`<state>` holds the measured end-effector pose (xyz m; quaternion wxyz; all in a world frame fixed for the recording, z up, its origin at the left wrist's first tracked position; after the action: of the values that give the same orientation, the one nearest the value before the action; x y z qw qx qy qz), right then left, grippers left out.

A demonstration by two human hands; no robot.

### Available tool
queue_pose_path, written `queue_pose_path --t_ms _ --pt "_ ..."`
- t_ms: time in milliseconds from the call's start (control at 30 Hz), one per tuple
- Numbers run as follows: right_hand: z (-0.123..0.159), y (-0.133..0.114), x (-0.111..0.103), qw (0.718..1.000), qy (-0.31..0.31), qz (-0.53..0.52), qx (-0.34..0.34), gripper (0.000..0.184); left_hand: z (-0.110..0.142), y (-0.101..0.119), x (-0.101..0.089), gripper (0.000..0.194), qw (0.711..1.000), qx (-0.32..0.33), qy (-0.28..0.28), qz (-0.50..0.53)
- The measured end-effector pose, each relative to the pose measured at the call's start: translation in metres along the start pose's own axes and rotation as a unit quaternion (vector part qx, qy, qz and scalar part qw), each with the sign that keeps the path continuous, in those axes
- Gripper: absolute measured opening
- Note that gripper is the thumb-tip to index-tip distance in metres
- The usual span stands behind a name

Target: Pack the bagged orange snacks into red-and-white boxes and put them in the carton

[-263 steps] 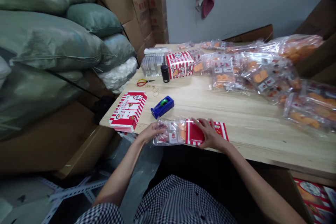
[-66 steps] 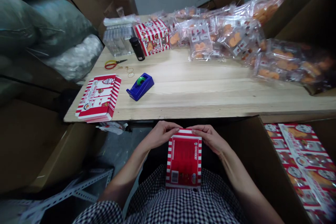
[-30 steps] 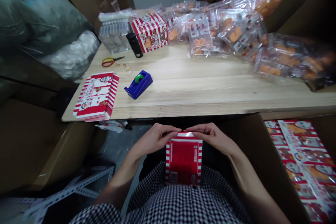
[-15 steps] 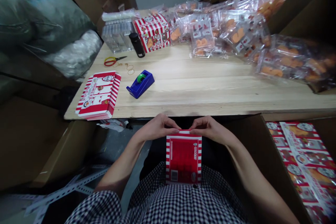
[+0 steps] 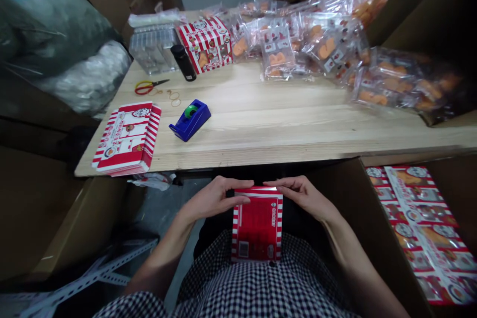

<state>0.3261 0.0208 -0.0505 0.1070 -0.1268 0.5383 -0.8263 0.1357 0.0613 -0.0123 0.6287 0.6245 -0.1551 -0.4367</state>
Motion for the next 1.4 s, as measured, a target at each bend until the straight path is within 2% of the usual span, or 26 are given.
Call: queue_pose_path --t_ms 67,167,267,367,500,633,700,733,767,833,867,900,933,1000,1133,1400 --pt "0.003 -0.005 0.000 0.997 -0.005 0.060 -0.040 0.036 0.004 0.000 0.002 0.047 1.000 0.005 0.009 0.008" --pt "0.010 -0.006 0.008 0.988 -0.022 0.121 -0.091 0.037 0.009 -0.010 0.006 0.043 0.999 0.003 0.021 0.032" --pt "0.014 0.001 0.010 0.988 0.020 0.106 -0.107 0.041 0.012 -0.024 0.010 0.037 0.995 -0.014 0.044 0.086" --pt "0.014 0.005 0.009 0.990 0.063 0.060 -0.112 0.028 0.012 -0.035 0.014 0.031 0.982 -0.045 0.062 0.174" --pt "0.000 -0.007 0.020 0.993 0.033 0.019 -0.111 0.022 0.011 -0.033 0.019 0.028 0.960 -0.070 0.081 0.258" --pt "-0.016 -0.016 0.034 0.992 -0.009 0.051 -0.114 0.026 0.013 -0.028 0.015 0.046 0.946 -0.066 0.072 0.310" --pt "-0.023 -0.009 0.035 0.994 -0.021 0.049 -0.094 0.027 0.016 -0.031 -0.007 0.059 0.950 -0.056 0.093 0.292" --pt "-0.025 -0.004 0.033 0.995 -0.020 0.047 -0.083 0.029 0.019 -0.035 -0.030 0.061 0.953 -0.050 0.141 0.263" --pt "-0.027 0.001 0.030 0.996 -0.016 0.046 -0.075 0.030 0.023 -0.040 -0.060 0.060 0.951 -0.043 0.214 0.219" --pt "-0.031 0.010 0.025 0.997 -0.012 0.047 -0.067 0.031 0.041 -0.051 -0.130 0.043 0.910 -0.040 0.401 0.094" --pt "-0.032 0.013 0.023 0.997 -0.012 0.050 -0.065 0.031 0.050 -0.057 -0.161 0.039 0.879 -0.056 0.474 0.022" --pt "-0.032 0.016 0.021 0.997 -0.014 0.052 -0.062 0.031 0.054 -0.065 -0.187 0.038 0.854 -0.087 0.512 -0.029" --pt "-0.032 0.018 0.021 0.997 -0.014 0.054 -0.060 0.030 0.052 -0.076 -0.207 0.038 0.846 -0.132 0.514 -0.060" --pt "-0.032 0.020 0.019 0.997 -0.007 0.053 -0.058 0.030 0.041 -0.098 -0.233 0.036 0.855 -0.190 0.478 -0.073" --pt "-0.026 0.018 0.016 0.996 0.010 0.055 -0.065 0.030 0.024 -0.118 -0.253 0.033 0.877 -0.214 0.428 -0.037" --pt "-0.017 0.007 0.020 0.994 0.006 0.066 -0.086 0.030 0.020 -0.124 -0.250 0.032 0.894 -0.227 0.382 0.058"
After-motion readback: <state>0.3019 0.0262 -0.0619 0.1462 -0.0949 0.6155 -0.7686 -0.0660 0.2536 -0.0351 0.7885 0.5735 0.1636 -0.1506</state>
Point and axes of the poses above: each hand's wrist, its own z-axis away from the middle knuckle, its own x-axis out of the palm, y = z × x, the point moved 8 cm from there along -z, towards the middle knuckle
